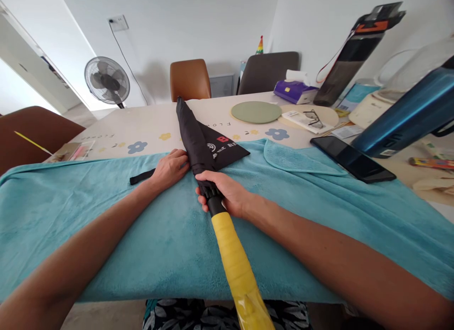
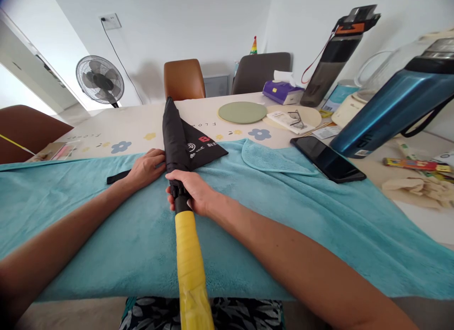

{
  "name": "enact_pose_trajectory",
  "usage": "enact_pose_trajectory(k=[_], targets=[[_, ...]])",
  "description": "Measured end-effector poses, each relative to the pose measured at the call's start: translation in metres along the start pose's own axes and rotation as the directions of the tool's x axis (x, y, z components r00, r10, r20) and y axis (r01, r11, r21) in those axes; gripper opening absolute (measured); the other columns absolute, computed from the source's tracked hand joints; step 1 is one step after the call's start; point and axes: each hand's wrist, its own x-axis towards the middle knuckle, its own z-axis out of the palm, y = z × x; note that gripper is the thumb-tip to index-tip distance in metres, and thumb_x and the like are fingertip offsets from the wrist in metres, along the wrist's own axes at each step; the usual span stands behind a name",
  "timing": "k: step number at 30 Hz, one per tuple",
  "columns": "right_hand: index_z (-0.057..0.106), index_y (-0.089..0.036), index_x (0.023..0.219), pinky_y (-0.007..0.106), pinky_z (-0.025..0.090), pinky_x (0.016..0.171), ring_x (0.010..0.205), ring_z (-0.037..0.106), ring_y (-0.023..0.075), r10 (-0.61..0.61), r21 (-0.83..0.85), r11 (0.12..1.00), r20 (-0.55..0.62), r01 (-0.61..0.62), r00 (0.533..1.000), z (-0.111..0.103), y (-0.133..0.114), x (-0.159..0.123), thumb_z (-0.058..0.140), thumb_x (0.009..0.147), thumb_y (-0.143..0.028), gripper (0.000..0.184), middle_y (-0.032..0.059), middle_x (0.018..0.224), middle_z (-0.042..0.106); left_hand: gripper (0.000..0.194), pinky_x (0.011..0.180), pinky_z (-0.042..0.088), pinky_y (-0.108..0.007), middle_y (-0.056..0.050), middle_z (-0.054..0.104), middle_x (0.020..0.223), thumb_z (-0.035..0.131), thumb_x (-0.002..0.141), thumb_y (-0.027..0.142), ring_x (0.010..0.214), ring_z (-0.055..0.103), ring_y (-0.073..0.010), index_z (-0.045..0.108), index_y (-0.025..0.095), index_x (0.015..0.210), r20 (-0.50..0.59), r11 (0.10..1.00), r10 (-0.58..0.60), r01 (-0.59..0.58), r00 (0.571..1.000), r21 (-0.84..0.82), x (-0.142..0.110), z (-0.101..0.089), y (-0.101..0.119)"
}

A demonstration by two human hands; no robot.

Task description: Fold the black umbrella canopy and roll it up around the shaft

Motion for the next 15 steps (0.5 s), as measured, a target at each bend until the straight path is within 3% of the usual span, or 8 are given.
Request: enact_pose_trajectory(k=[15], targets=[[0.048,-0.015,0.07,0.024,0.044,0.037,0.04,0.049,0.011,-0.01,-0.018,1.0,0.006,0.01,1.0,0.0004,0.0016,0.0006,0.05,0.081,-0.028,0.016,0.0001,0.054,0.053,0.023,0.073,0.046,-0.031,-0.007,0.059,0.089,0.042,0.086,0.024,0.087,0.053,-0.0187,0.058,0.018,0.071,0.01,1.0,-0.002,0.003,1.0,-0.017,0.0002,-0.0006,0.0004]])
